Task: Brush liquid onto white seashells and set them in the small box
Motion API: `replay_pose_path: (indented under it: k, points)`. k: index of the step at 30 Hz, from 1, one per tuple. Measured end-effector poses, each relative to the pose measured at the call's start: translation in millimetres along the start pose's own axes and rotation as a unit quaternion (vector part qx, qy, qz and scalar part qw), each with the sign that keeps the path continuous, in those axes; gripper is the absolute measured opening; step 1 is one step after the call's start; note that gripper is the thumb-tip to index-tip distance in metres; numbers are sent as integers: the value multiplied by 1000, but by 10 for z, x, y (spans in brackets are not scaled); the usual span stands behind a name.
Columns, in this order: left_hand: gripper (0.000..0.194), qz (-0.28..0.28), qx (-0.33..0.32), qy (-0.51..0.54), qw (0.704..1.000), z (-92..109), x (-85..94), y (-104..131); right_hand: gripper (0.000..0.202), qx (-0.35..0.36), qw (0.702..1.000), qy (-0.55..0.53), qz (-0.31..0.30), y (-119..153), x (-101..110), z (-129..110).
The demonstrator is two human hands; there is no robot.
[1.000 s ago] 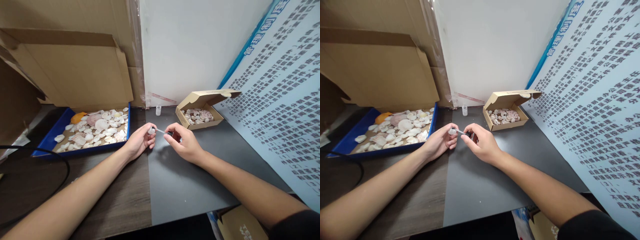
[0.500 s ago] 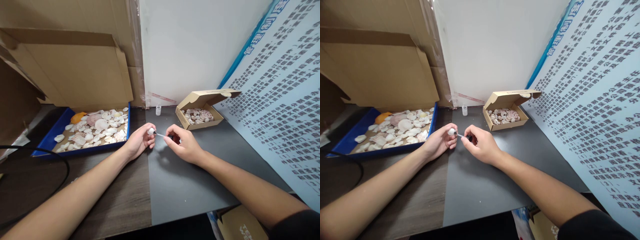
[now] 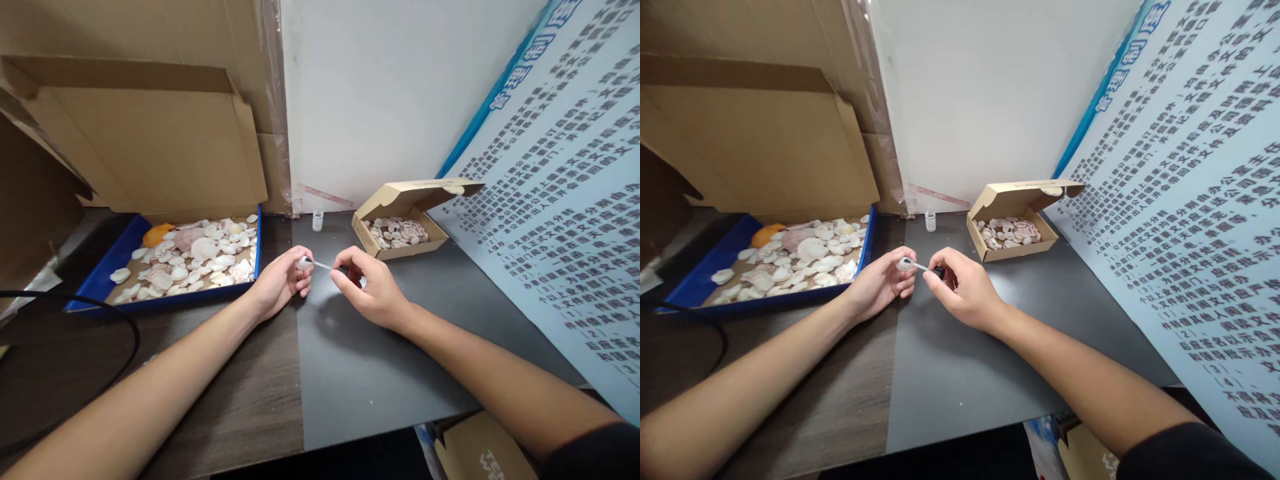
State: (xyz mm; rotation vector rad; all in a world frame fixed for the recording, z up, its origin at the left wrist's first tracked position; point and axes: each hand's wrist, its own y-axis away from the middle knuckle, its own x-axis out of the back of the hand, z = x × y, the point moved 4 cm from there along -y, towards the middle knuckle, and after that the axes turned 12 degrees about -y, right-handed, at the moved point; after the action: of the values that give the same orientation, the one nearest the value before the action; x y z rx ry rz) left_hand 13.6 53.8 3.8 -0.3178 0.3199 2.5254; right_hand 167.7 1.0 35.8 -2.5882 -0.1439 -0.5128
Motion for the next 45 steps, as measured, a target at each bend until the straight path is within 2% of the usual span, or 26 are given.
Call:
replay_pose_path:
  k: [8, 18, 26, 36, 45]
  points:
    - [13, 10, 5, -1, 1000, 8, -3, -2, 8, -37, 999, 3, -29, 8, -21, 45]
    - [16, 2, 5, -6, 1000, -6, 8, -8, 6, -34, 999, 3, -35, 10, -31, 47]
    - [14, 1, 7, 4, 1000, 4, -3, 2, 9, 25, 1000, 10, 8, 1, -1, 8]
    - [13, 12, 5, 6, 1000, -5, 12, -9, 7, -6, 999, 12, -31, 5, -32, 20]
    - [14, 4, 6, 10, 1000, 11, -5, 3, 8, 20, 1000, 21, 4, 2, -8, 7]
